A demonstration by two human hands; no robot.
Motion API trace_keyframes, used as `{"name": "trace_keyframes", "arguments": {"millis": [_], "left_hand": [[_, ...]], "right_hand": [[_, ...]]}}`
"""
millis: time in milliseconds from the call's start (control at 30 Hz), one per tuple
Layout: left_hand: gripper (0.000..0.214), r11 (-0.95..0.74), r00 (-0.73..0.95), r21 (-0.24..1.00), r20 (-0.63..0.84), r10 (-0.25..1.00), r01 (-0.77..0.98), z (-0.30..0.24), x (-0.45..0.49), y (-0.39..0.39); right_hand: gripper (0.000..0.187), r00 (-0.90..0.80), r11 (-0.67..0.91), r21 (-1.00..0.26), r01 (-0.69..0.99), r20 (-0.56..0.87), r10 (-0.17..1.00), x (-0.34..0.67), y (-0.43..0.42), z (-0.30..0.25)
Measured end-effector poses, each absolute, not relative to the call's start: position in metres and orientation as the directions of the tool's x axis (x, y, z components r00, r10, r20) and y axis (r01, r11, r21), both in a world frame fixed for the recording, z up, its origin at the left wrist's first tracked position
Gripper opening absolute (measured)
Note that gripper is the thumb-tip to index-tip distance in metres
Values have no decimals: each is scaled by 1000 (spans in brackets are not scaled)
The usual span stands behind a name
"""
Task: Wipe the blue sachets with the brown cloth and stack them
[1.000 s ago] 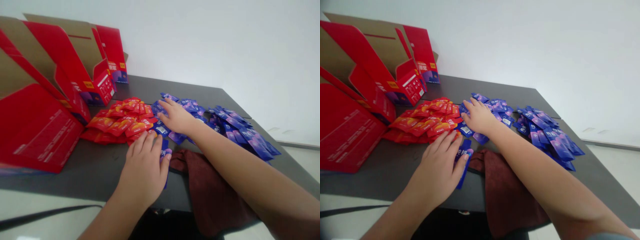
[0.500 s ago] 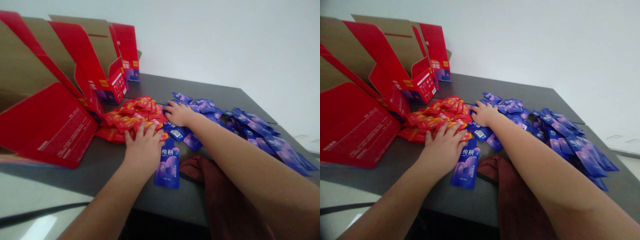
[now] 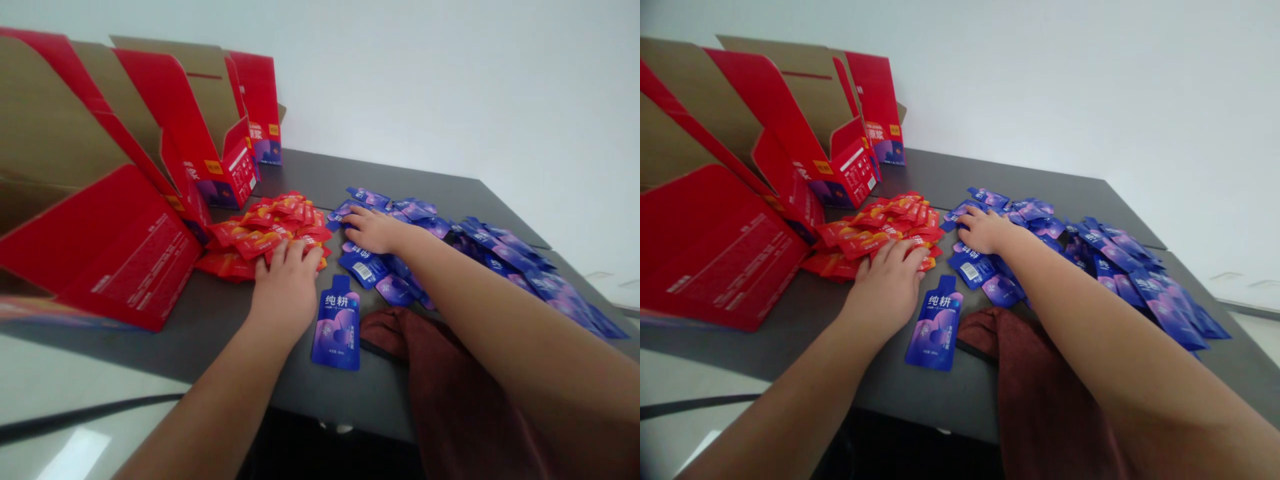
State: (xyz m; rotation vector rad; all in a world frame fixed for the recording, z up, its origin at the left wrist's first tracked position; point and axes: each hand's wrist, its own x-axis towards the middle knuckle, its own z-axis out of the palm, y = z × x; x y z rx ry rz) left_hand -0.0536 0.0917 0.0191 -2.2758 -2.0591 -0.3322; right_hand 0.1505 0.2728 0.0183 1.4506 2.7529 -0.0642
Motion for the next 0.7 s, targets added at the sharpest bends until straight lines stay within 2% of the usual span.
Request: {"name": "trace_keyframes", "arguments": {"millis": [167,300,433,500,600,633,700], "left_hand": [[55,-53,17,117,291,957,992,16,-53,92],[61,21,-65,156,285,956,988,7,-59,96],[59,-17,-24,151,265,964,988,8,-63,101],[57,-74,29,147,288,957,986,14,-61,96],[51,-275,221,183,270,937,944,21,-55,74],[50,-345,298,211,224,928,915,22,-53,64],[49,-411,398,258,102,912,874,20,-50,44]], "right_hand": [[70,-513,513,-23,858,-20,858,125,276,22],[58,-567,567,-24,823,-57,822,115,278,22],[52,-653,652,-37,757,-39,756,127,277,28],[54,-654,654,-32,756,1,756,138,266,36],[61,-655,675,-95,732,176,735,159,220,54],[59,-663,700,-145,699,234,711,167,195,60],[53,-681,710,-200,675,201,704,186,136,67]]}}
